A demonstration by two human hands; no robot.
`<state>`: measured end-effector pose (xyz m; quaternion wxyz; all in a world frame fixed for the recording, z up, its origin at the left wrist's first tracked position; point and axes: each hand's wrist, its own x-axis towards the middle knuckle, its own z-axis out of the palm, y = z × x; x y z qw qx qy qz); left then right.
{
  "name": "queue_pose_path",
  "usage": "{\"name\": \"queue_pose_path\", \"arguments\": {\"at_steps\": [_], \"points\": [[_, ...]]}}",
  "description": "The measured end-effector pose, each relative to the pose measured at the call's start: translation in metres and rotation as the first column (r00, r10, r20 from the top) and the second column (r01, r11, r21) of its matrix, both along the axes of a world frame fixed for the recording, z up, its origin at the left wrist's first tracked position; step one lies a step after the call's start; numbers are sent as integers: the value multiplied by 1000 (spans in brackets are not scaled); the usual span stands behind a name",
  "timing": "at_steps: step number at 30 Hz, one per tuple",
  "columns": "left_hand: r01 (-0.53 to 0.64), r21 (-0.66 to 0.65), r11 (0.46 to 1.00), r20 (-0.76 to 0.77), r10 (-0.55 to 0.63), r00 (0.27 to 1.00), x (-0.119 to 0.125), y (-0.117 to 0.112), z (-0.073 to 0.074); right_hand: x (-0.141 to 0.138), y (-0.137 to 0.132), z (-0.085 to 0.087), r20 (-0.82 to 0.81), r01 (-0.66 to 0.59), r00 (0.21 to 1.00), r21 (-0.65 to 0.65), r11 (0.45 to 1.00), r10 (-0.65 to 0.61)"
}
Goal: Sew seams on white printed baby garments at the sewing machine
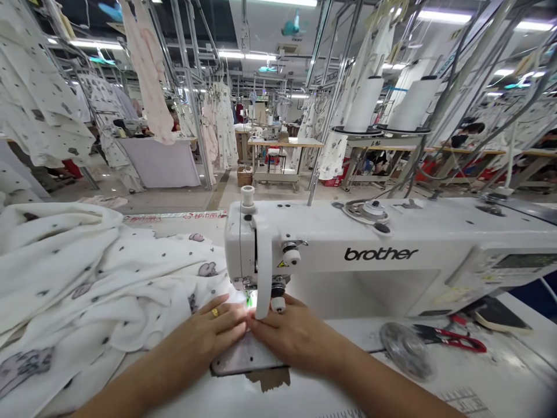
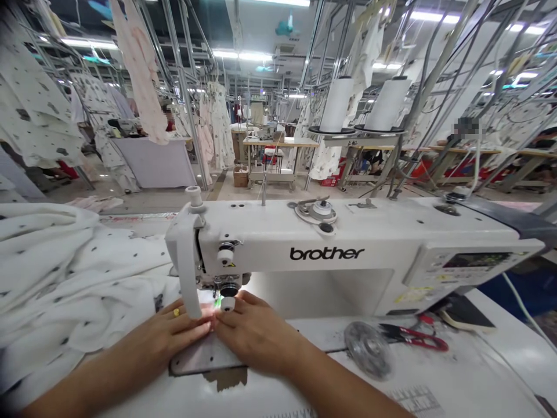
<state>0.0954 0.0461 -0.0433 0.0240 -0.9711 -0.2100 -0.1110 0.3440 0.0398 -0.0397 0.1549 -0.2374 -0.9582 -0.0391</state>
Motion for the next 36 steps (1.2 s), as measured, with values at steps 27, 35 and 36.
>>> {"name": "queue_pose_path", "arguments": {"at_steps": [27, 35, 36], "points": [[-22, -58, 998, 71, 26, 997, 0, 15, -2, -3, 1, 2, 40, 196, 980, -76, 978, -194], [-18, -20, 1000, 125, 20, 992, 4, 16, 3, 3, 2, 2, -54, 162, 985, -74, 984, -166], [-22, -21, 1000, 128, 25, 991, 4, 16, 3, 2, 1, 2, -64, 150, 986, -75, 986, -155]]}}
